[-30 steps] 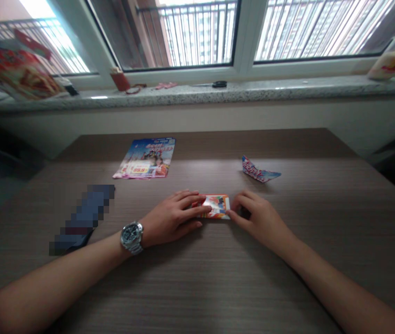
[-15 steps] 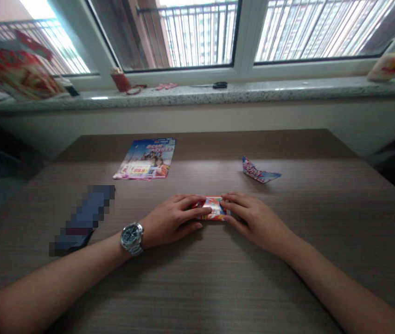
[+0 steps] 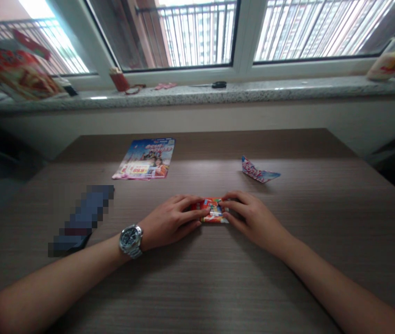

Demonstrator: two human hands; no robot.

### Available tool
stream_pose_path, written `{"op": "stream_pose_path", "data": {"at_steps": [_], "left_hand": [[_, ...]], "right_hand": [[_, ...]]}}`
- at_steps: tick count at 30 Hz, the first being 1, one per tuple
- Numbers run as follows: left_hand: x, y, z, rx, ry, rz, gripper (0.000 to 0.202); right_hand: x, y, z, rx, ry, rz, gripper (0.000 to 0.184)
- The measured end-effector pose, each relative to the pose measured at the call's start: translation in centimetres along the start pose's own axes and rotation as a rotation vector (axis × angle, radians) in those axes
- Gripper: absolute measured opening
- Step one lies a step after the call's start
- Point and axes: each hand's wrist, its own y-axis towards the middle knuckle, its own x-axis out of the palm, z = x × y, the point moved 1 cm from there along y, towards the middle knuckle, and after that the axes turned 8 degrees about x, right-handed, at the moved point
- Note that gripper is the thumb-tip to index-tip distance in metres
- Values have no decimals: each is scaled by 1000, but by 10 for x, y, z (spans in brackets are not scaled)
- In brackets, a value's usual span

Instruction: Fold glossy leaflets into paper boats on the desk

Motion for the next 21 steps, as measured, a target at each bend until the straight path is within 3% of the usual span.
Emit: {"op": "stream_pose_path", "data": {"at_steps": [21], "left_hand": [[2, 1, 2, -41, -6, -1, 36]], "right_hand": [[3, 3, 4, 59, 55, -10, 23]]}}
